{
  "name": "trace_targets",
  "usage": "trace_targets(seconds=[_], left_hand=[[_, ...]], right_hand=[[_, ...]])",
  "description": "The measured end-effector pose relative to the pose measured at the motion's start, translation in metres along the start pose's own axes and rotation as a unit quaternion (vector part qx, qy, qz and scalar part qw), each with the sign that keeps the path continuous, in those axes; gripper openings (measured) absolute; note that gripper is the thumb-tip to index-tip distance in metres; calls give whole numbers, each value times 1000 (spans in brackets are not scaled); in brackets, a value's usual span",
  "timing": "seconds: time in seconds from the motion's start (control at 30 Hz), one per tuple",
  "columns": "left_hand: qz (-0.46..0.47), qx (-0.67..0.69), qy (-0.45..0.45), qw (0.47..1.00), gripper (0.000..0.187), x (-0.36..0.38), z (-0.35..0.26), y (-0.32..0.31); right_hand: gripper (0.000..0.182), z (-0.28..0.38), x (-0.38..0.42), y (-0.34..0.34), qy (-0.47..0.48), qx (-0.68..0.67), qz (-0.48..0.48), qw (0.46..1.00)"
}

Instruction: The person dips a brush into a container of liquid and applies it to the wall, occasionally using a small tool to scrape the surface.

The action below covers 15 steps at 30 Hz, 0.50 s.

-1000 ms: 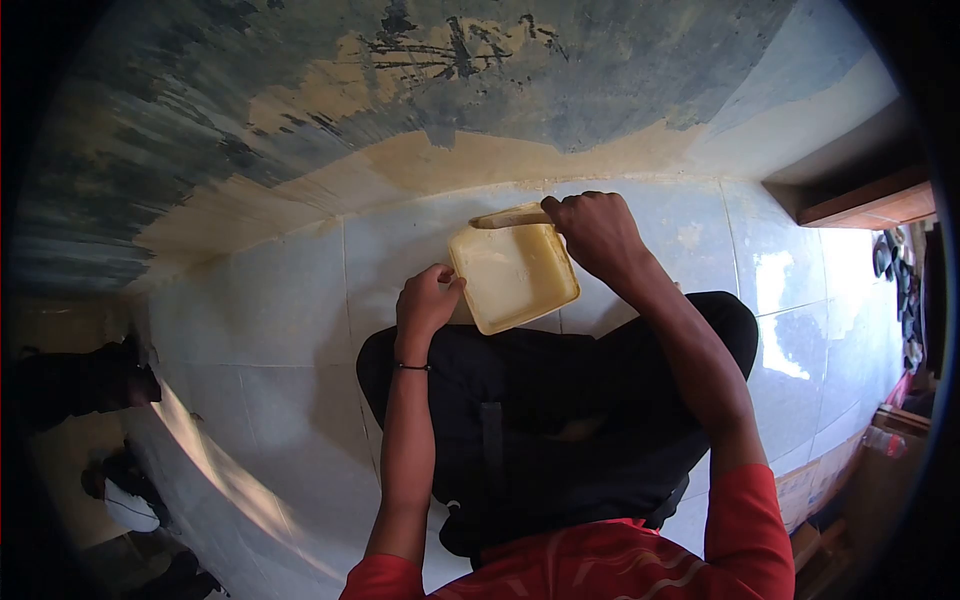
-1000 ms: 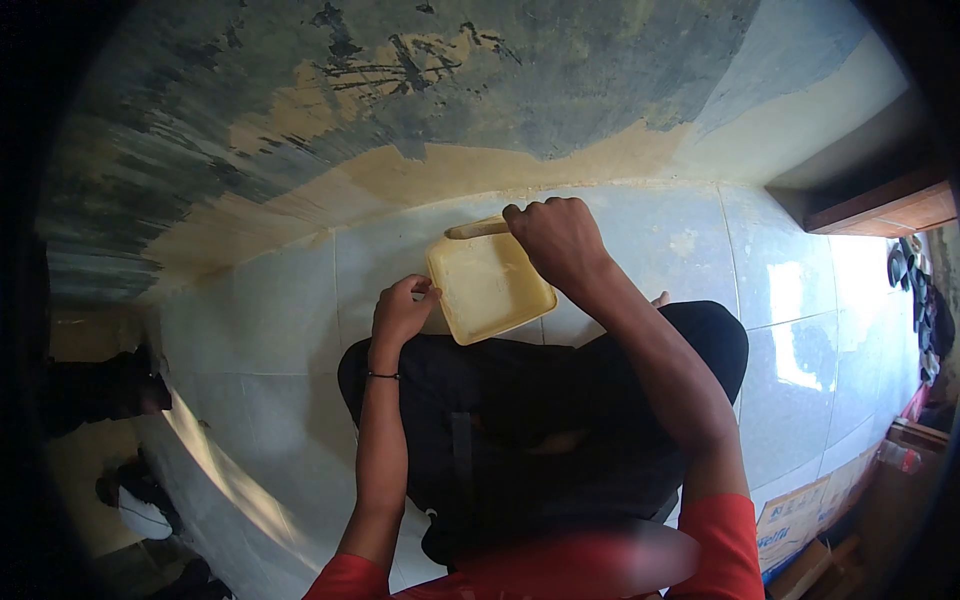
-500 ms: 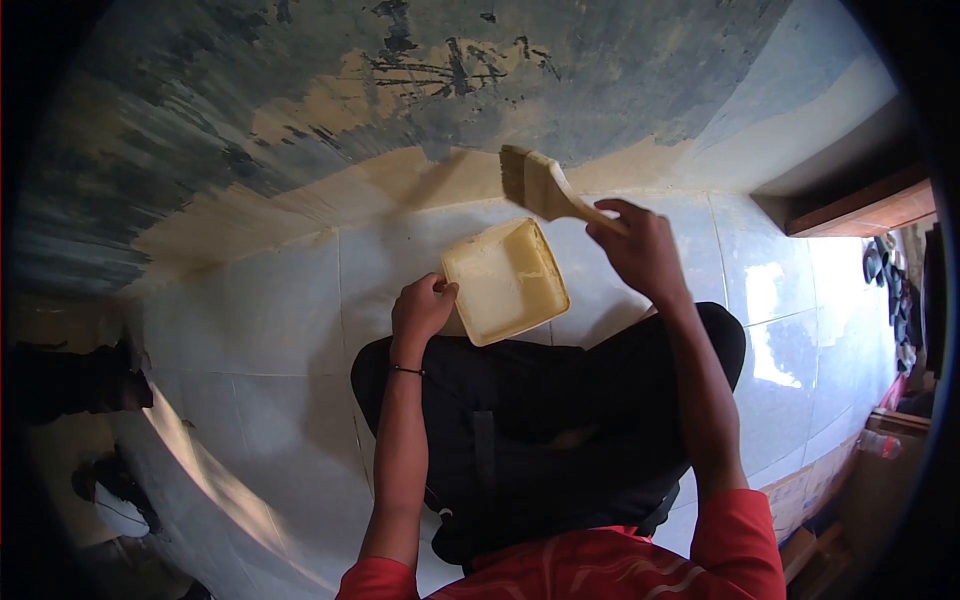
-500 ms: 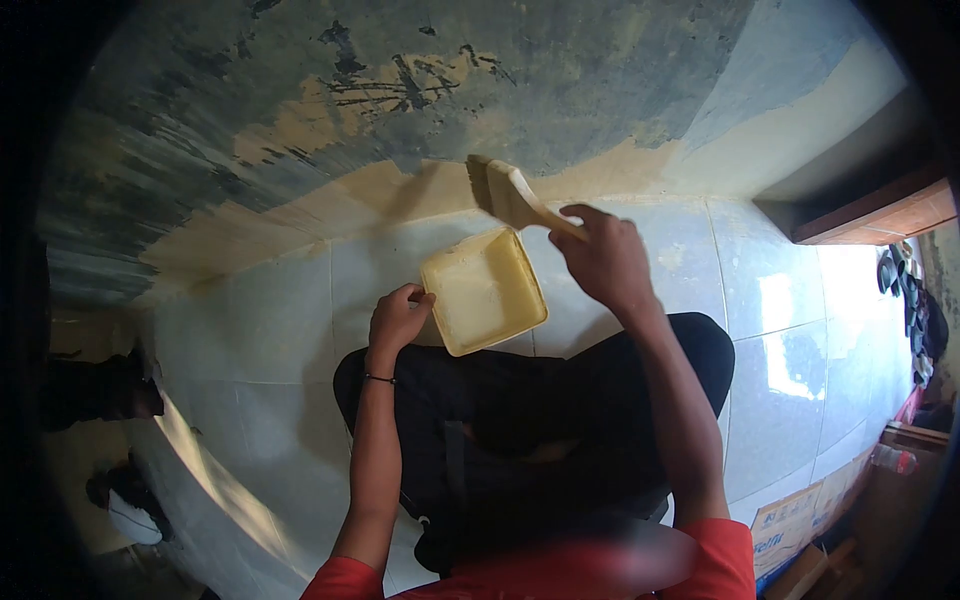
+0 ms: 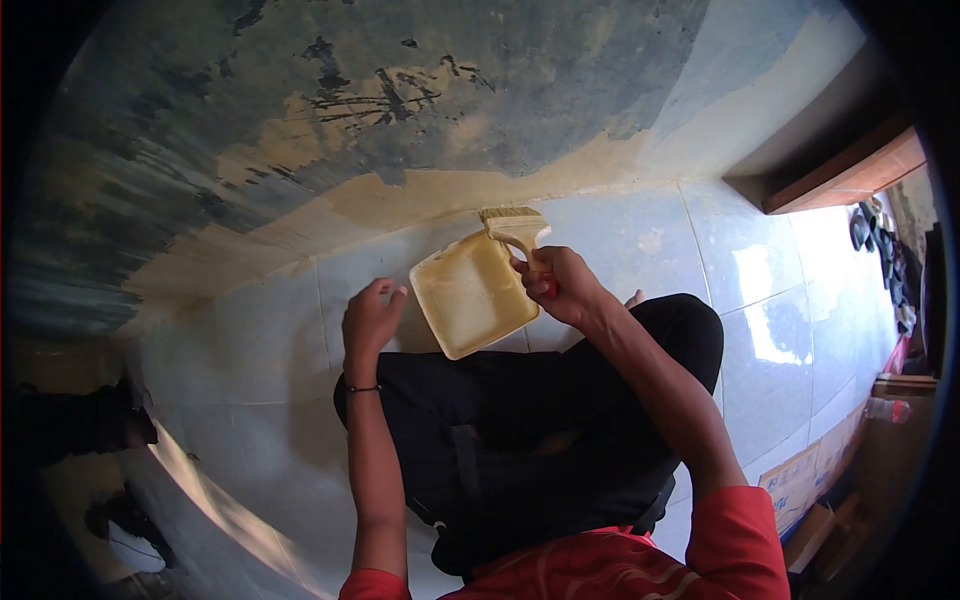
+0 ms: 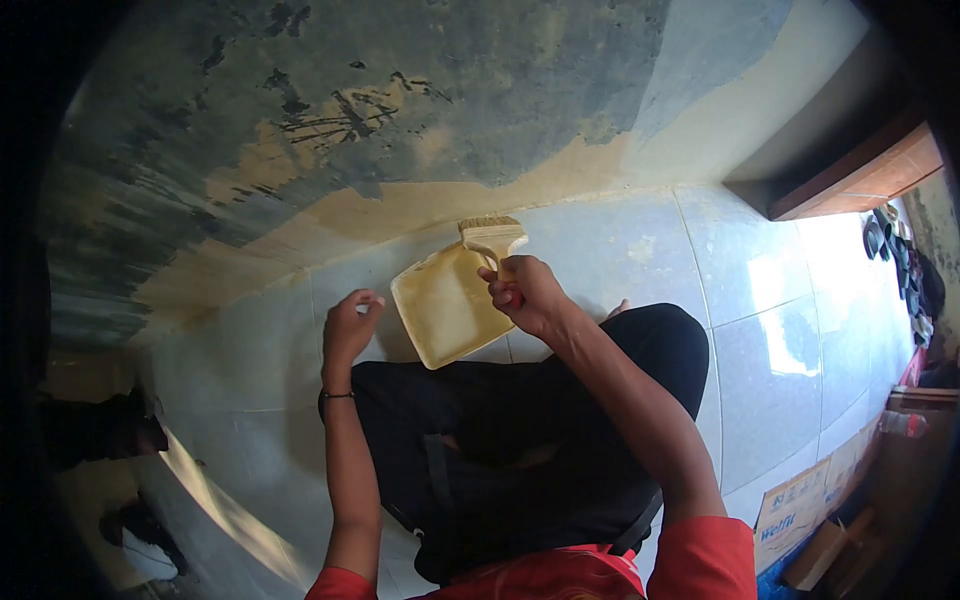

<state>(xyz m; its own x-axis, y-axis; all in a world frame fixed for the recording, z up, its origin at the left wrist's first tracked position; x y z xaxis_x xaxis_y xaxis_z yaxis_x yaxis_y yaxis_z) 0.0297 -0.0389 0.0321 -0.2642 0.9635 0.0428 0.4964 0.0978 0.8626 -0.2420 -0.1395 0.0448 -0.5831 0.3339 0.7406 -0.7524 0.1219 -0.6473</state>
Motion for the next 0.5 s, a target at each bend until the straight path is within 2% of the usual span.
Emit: trace_targets(seconds=[0.07,0.17,0.23,0.33,0.43,0.5], left_hand=[[3,7,1,1000,39,-16,3,3],[-6,29,8,1000,35,-31,20,-10],[31,-28,52,998,27,-34,41,-30],[2,37,22,999,25,-36,40,-44],[5,97,34,995,26,-40,38,-53],[1,83,10,996,26,-37,37,-54]], right_hand=[[12,4,-11,10,-1,-36,1,999],[11,9,-21,13,45,-14,-47,998],[12,14,-25,16,69,-5,-71,995],[12,18,-25,16,93,-4,-90,992],[10,21,-22,12,113,-15,-100,989],[10,23,-16,10,128,-18,-95,987]])
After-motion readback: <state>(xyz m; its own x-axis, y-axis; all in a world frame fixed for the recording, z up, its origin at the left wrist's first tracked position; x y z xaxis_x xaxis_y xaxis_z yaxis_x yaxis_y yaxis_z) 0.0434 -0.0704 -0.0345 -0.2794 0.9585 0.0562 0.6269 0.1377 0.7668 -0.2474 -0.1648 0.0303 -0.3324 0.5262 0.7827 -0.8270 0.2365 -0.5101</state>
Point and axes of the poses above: each hand's wrist, its own x-axis away from the middle knuckle, its own y-axis out of the back of the hand, z = x × y, the point moved 2 cm from there along -x, towards the middle knuckle, and after that the axes turned 12 degrees about -y, right-handed, at the moved point
